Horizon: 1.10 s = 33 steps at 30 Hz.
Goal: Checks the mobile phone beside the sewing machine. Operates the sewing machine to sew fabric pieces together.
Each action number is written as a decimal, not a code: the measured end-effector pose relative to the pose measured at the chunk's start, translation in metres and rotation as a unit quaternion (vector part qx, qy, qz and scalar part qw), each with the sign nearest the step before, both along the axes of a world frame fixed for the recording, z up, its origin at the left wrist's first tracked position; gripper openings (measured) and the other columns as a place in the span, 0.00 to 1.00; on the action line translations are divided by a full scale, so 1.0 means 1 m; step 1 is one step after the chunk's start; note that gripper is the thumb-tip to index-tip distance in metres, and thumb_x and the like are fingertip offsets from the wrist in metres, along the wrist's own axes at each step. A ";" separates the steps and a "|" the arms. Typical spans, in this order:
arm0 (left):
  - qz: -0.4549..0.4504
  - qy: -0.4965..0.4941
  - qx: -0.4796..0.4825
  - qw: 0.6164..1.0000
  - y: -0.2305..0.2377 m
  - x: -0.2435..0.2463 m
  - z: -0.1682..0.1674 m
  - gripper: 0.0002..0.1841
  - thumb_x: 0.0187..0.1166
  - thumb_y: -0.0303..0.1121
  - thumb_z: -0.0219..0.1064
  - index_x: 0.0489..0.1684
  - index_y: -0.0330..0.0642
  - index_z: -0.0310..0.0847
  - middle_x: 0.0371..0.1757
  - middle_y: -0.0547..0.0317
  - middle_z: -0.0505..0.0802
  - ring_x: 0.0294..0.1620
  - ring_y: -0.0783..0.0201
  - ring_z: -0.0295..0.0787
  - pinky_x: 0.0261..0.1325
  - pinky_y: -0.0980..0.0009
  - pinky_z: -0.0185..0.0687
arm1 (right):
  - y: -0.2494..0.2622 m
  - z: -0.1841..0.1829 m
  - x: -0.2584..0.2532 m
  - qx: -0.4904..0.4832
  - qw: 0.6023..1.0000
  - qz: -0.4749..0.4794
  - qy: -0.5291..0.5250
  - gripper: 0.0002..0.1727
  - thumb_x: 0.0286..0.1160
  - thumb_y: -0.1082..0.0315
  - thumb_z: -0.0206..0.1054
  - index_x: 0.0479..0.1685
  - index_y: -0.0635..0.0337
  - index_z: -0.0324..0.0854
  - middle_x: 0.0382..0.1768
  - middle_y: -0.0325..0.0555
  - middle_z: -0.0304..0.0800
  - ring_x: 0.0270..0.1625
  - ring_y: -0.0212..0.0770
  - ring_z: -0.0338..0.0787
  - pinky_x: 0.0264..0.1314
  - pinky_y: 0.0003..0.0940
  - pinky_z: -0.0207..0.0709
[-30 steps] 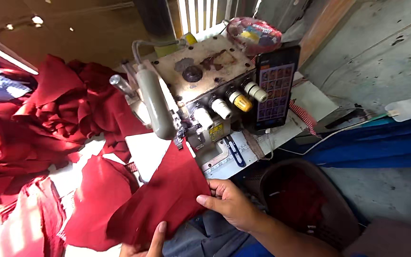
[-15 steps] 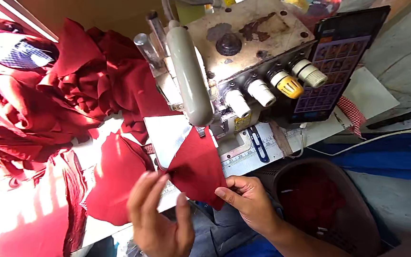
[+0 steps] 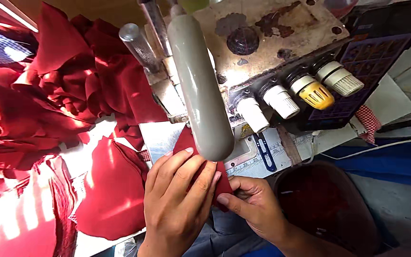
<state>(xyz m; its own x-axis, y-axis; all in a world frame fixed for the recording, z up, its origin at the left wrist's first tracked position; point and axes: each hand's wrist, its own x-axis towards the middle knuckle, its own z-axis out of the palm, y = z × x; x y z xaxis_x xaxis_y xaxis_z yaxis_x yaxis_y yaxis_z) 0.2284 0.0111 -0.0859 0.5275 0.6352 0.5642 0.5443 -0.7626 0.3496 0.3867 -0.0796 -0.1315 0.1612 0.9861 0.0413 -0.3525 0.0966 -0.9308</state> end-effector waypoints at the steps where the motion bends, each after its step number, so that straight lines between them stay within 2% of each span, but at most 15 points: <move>1: -0.001 0.001 0.001 1.000 0.001 0.000 0.000 0.10 0.79 0.39 0.72 0.52 0.50 0.96 0.55 0.58 0.96 0.67 0.55 0.87 0.76 0.52 0.72 | 0.003 0.002 0.000 -0.001 1.000 -0.001 0.000 0.06 0.75 0.74 0.73 0.39 0.70 0.88 0.35 0.45 0.93 0.39 0.28 0.91 0.43 0.23 0.87; 6: -0.003 -0.001 0.007 1.000 0.004 -0.003 0.000 0.10 0.79 0.38 0.72 0.50 0.50 0.96 0.55 0.58 0.96 0.67 0.54 0.87 0.77 0.51 0.73 | 0.017 0.010 -0.004 -0.008 1.000 -0.010 0.008 0.04 0.75 0.77 0.72 0.39 0.72 0.86 0.32 0.45 0.92 0.34 0.27 0.90 0.38 0.22 0.86; 13: 0.001 -0.019 0.025 1.000 -0.003 -0.002 -0.008 0.09 0.78 0.33 0.71 0.51 0.48 0.95 0.54 0.57 0.96 0.64 0.56 0.88 0.75 0.57 0.75 | 0.026 0.011 -0.008 -0.023 0.999 -0.024 0.004 0.05 0.73 0.80 0.71 0.43 0.73 0.84 0.33 0.46 0.94 0.33 0.28 0.92 0.39 0.24 0.88; 15: -0.004 -0.025 0.029 0.999 -0.001 -0.003 -0.011 0.10 0.79 0.32 0.70 0.51 0.47 0.94 0.55 0.56 0.95 0.65 0.56 0.88 0.75 0.57 0.76 | 0.026 0.012 -0.006 -0.012 0.999 -0.027 -0.032 0.07 0.74 0.78 0.71 0.46 0.73 0.84 0.35 0.47 0.94 0.35 0.28 0.92 0.41 0.24 0.88; 17: -0.007 -0.033 0.029 0.999 0.001 -0.003 -0.014 0.10 0.80 0.32 0.69 0.51 0.47 0.95 0.55 0.56 0.95 0.65 0.56 0.88 0.75 0.57 0.76 | 0.022 0.014 0.006 0.030 0.991 -0.059 -0.119 0.10 0.78 0.75 0.69 0.52 0.73 0.86 0.38 0.46 0.94 0.38 0.29 0.93 0.43 0.26 0.90; 19: -0.008 -0.044 0.025 0.999 0.001 -0.003 -0.017 0.10 0.80 0.32 0.69 0.51 0.48 0.95 0.55 0.57 0.95 0.66 0.57 0.88 0.76 0.57 0.76 | 0.014 0.019 0.035 0.097 0.956 -0.164 -0.223 0.10 0.84 0.71 0.65 0.52 0.68 0.87 0.37 0.42 0.96 0.38 0.30 0.95 0.42 0.28 0.92; 20: -0.008 -0.055 0.021 0.998 0.002 -0.002 -0.019 0.10 0.80 0.33 0.69 0.51 0.49 0.95 0.55 0.58 0.95 0.66 0.57 0.88 0.76 0.57 0.76 | 0.010 0.024 0.056 0.122 0.927 -0.231 -0.270 0.10 0.87 0.67 0.62 0.53 0.61 0.87 0.37 0.37 0.95 0.38 0.28 0.94 0.42 0.27 0.91; 22: -0.008 -0.081 0.011 0.997 0.004 -0.002 -0.022 0.09 0.79 0.34 0.69 0.50 0.51 0.95 0.55 0.60 0.95 0.65 0.60 0.88 0.76 0.58 0.75 | 0.011 0.037 0.102 0.148 0.856 -0.363 -0.337 0.08 0.88 0.65 0.62 0.55 0.47 0.86 0.44 0.26 0.92 0.45 0.25 0.90 0.49 0.26 0.87; 23: -0.009 -0.088 0.006 0.996 0.004 -0.002 -0.023 0.09 0.80 0.34 0.69 0.50 0.52 0.95 0.56 0.61 0.95 0.65 0.61 0.87 0.76 0.59 0.75 | 0.015 0.044 0.124 0.158 0.825 -0.411 -0.354 0.10 0.86 0.65 0.64 0.59 0.46 0.85 0.49 0.25 0.90 0.50 0.25 0.89 0.55 0.28 0.85; 24: -0.009 -0.091 0.002 0.996 0.004 -0.003 -0.024 0.09 0.80 0.35 0.69 0.50 0.53 0.95 0.56 0.62 0.95 0.65 0.62 0.88 0.76 0.59 0.75 | 0.022 0.051 0.142 0.155 0.804 -0.437 -0.372 0.14 0.84 0.66 0.65 0.65 0.49 0.81 0.55 0.29 0.87 0.57 0.29 0.87 0.61 0.31 0.83; 25: -0.010 -0.092 -0.002 0.996 0.004 -0.003 -0.024 0.10 0.80 0.36 0.69 0.50 0.53 0.95 0.56 0.62 0.95 0.64 0.62 0.88 0.76 0.59 0.75 | 0.029 0.057 0.157 0.135 0.795 -0.444 -0.392 0.20 0.83 0.66 0.65 0.72 0.55 0.76 0.62 0.36 0.84 0.63 0.33 0.86 0.65 0.33 0.82; 26: -0.010 -0.092 -0.006 0.996 0.004 -0.003 -0.023 0.10 0.81 0.37 0.68 0.50 0.53 0.95 0.56 0.62 0.95 0.64 0.63 0.88 0.76 0.59 0.74 | 0.037 0.063 0.167 0.101 0.794 -0.437 -0.410 0.26 0.83 0.64 0.66 0.79 0.59 0.70 0.68 0.43 0.81 0.66 0.36 0.85 0.65 0.34 0.83; 27: -0.010 -0.094 -0.008 0.996 0.004 -0.002 -0.023 0.10 0.81 0.37 0.68 0.49 0.53 0.96 0.55 0.62 0.95 0.64 0.64 0.88 0.76 0.60 0.73 | 0.045 0.069 0.173 0.061 0.804 -0.417 -0.419 0.31 0.83 0.60 0.66 0.84 0.59 0.65 0.71 0.47 0.80 0.65 0.37 0.86 0.62 0.34 0.84; 30: -0.006 -0.089 -0.013 0.996 0.004 -0.001 -0.019 0.10 0.82 0.38 0.67 0.48 0.52 0.96 0.54 0.62 0.95 0.64 0.65 0.87 0.77 0.61 0.72 | 0.064 0.081 0.174 -0.007 0.846 -0.359 -0.394 0.39 0.81 0.52 0.69 0.91 0.47 0.58 0.68 0.44 0.83 0.58 0.37 0.91 0.54 0.37 0.90; 33: -0.002 -0.063 -0.018 0.998 0.000 -0.001 -0.012 0.11 0.82 0.37 0.66 0.49 0.49 0.96 0.56 0.59 0.95 0.66 0.62 0.87 0.80 0.59 0.72 | 0.075 0.080 0.175 -0.031 0.823 -0.378 -0.424 0.44 0.75 0.50 0.75 0.92 0.45 0.58 0.65 0.46 0.84 0.56 0.40 0.90 0.53 0.42 0.87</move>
<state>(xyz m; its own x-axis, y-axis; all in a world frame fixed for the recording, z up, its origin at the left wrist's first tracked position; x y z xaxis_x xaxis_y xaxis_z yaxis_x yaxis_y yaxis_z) 0.2273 0.0115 -0.0974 0.4557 0.6551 0.6026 0.4917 -0.7496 0.4431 0.5613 -0.0048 -0.0512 0.6679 0.6224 0.4080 0.5650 -0.0672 -0.8223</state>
